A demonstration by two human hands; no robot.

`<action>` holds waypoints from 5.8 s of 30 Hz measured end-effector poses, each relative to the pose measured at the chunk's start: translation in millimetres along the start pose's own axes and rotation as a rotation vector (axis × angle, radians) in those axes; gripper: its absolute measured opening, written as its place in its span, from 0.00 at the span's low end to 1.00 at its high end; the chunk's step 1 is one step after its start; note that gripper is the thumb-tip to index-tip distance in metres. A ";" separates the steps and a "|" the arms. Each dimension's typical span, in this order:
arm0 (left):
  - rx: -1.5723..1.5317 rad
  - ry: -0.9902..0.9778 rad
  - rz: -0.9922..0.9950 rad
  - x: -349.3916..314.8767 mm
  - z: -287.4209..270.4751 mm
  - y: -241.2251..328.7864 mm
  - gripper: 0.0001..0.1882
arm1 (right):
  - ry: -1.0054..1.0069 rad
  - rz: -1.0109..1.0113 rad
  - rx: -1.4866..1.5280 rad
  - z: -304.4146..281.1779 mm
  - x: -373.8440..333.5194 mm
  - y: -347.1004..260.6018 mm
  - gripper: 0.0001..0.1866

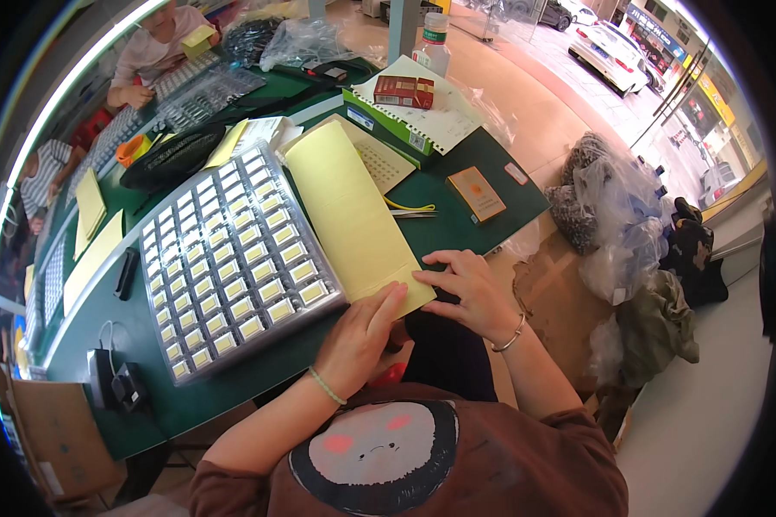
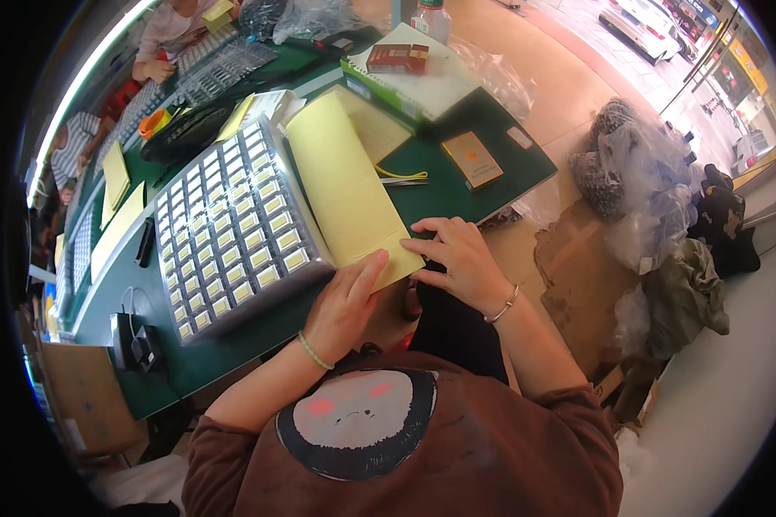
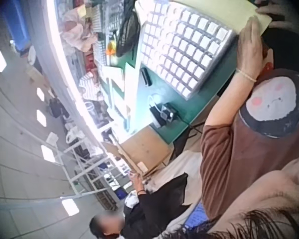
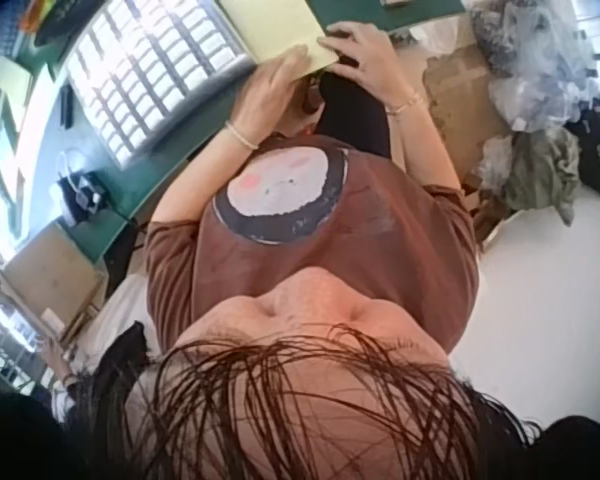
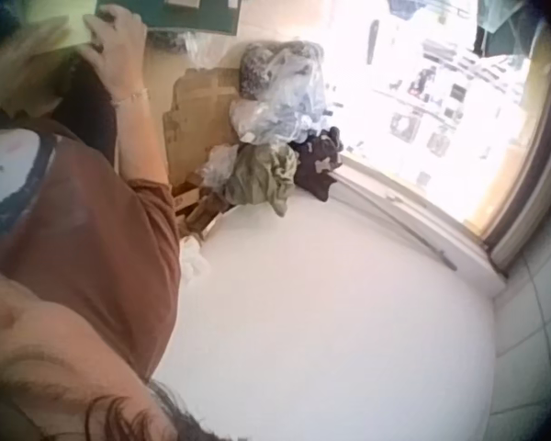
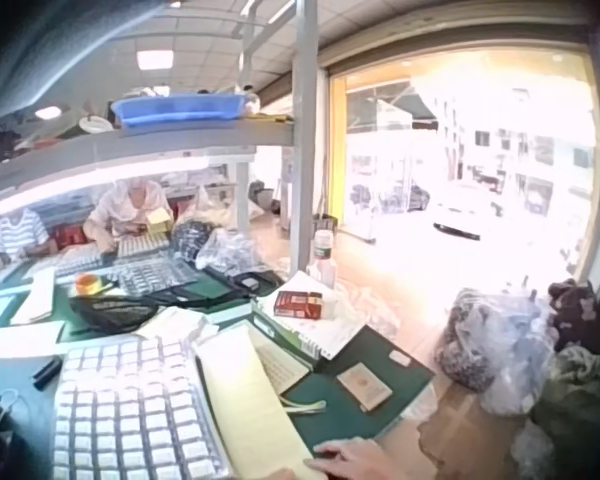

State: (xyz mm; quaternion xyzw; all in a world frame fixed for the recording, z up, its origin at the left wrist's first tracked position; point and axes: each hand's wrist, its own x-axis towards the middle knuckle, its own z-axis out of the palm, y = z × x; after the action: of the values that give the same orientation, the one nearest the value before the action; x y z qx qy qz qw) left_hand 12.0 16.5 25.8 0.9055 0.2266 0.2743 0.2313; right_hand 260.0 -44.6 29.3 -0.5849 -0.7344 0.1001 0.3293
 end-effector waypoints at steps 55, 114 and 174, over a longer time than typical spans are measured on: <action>-0.092 -0.053 0.092 1.2 -18.9 8.8 0.31 | 0.452 0.239 0.542 -10.7 -13.4 -31.4 0.06; 0.198 0.276 -0.219 -45.0 -223.3 -135.1 0.24 | -0.644 0.757 1.362 107.7 272.9 -144.8 0.16; -0.012 -0.329 0.201 -28.8 -43.7 -29.1 0.28 | -0.084 0.011 -0.010 -3.1 1.4 -3.4 0.27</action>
State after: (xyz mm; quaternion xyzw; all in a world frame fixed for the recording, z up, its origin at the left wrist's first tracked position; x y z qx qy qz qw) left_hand -44.1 36.9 31.1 0.9548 0.0924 0.1457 0.2419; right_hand 259.1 -45.0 34.0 -0.5858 -0.7450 0.1229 0.2946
